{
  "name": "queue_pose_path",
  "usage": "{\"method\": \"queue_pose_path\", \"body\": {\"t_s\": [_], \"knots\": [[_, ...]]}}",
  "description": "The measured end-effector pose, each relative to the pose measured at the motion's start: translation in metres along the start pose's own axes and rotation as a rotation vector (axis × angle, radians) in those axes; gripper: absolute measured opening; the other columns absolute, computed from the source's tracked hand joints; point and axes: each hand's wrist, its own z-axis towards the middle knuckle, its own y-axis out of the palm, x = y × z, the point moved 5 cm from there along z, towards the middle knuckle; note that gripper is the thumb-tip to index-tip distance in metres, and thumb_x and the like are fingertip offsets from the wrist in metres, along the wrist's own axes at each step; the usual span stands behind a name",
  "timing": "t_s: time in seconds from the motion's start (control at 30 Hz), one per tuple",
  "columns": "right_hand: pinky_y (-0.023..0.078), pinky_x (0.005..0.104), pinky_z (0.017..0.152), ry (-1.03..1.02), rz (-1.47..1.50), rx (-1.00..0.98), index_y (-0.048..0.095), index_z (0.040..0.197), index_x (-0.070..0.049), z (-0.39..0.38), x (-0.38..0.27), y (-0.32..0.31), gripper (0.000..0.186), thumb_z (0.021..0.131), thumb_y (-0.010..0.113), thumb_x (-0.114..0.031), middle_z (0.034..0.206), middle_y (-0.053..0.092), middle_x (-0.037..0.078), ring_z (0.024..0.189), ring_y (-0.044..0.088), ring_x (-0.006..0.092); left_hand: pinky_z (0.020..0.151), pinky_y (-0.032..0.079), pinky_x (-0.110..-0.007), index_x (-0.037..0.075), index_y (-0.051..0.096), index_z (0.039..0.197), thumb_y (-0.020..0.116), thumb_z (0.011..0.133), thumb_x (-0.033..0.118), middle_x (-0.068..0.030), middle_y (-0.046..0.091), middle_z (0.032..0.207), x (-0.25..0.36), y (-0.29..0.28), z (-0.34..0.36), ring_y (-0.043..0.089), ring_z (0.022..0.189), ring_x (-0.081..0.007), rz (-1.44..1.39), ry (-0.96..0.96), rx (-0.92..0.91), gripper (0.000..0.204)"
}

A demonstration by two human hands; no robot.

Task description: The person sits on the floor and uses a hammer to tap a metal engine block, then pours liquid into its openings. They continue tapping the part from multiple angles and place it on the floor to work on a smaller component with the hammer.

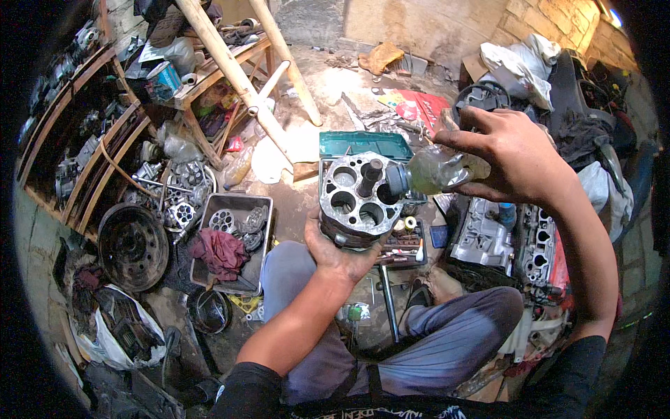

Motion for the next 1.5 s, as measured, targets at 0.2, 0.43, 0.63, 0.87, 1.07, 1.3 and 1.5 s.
{"method": "queue_pose_path", "body": {"t_s": [0.2,0.43,0.63,0.87,1.07,1.3,1.5], "knots": [[0.055,0.0486,0.074,-0.004,0.003,-0.007,0.065,0.12,-0.018,0.001,-0.001,-0.001,0.054,0.073,0.081,-0.039,0.105,0.063,0.016,0.089,0.067,0.039,0.097,0.052,-0.055,0.016,0.057,0.135,0.043,0.091,0.067,-0.0109,0.061,0.13,0.003,0.003,-0.001,0.059,0.118,-0.0336,0.015,0.018,0.027,0.069],[0.055,0.048,0.074,0.002,0.003,-0.014,0.066,0.119,-0.017,0.001,-0.002,0.0,0.053,0.074,0.081,-0.041,0.102,0.063,0.015,0.087,0.066,0.0387,0.097,0.052,-0.055,0.017,0.056,0.135,0.043,0.09,0.07,-0.0126,0.061,0.131,0.002,0.005,-0.002,0.059,0.118,-0.0349,0.012,0.018,-0.009,0.072],[0.055,0.0477,0.074,0.004,0.002,-0.031,0.066,0.119,-0.017,0.0,0.0,0.001,0.053,0.076,0.079,-0.043,0.1,0.063,0.015,0.087,0.066,0.0383,0.099,0.05,-0.057,0.017,0.055,0.137,0.041,0.091,0.064,-0.0134,0.059,0.133,0.001,-0.002,0.001,0.058,0.12,-0.0355,0.0,-0.002,-0.003,0.067],[0.054,0.0479,0.073,0.002,0.011,-0.033,0.066,0.119,-0.017,-0.001,-0.001,0.001,0.053,0.074,0.081,-0.041,0.099,0.063,0.014,0.085,0.066,0.0381,0.1,0.049,-0.058,0.017,0.054,0.139,0.039,0.092,0.062,-0.0135,0.058,0.135,0.002,-0.006,0.003,0.057,0.121,-0.0361,-0.006,-0.002,-0.013,0.067],[0.054,0.0479,0.072,0.019,0.003,-0.061,0.065,0.12,-0.017,-0.003,-0.001,0.002,0.054,0.074,0.08,-0.043,0.098,0.063,0.014,0.084,0.066,0.0381,0.1,0.049,-0.059,0.018,0.053,0.14,0.035,0.092,0.063,-0.0137,0.056,0.137,0.002,-0.009,0.002,0.055,0.123,-0.036,0.027,0.003,0.058,0.068],[0.054,0.0474,0.073,0.027,-0.005,-0.039,0.066,0.119,-0.016,-0.002,-0.004,0.003,0.055,0.073,0.081,-0.042,0.097,0.063,0.014,0.086,0.066,0.0377,0.1,0.049,-0.06,0.017,0.053,0.138,0.035,0.09,0.061,-0.0142,0.057,0.135,0.001,-0.007,0.0,0.056,0.123,-0.0358,-0.001,0.021,0.105,0.068],[0.055,0.0477,0.073,0.06,0.022,-0.049,0.066,0.119,-0.016,-0.002,-0.004,0.003,0.055,0.073,0.082,-0.041,0.097,0.062,0.014,0.086,0.067,0.0377,0.103,0.046,-0.06,0.017,0.054,0.138,0.038,0.089,0.058,-0.0141,0.057,0.134,0.004,-0.008,0.001,0.056,0.123,-0.0357,-0.015,0.031,0.075,0.065]]}}
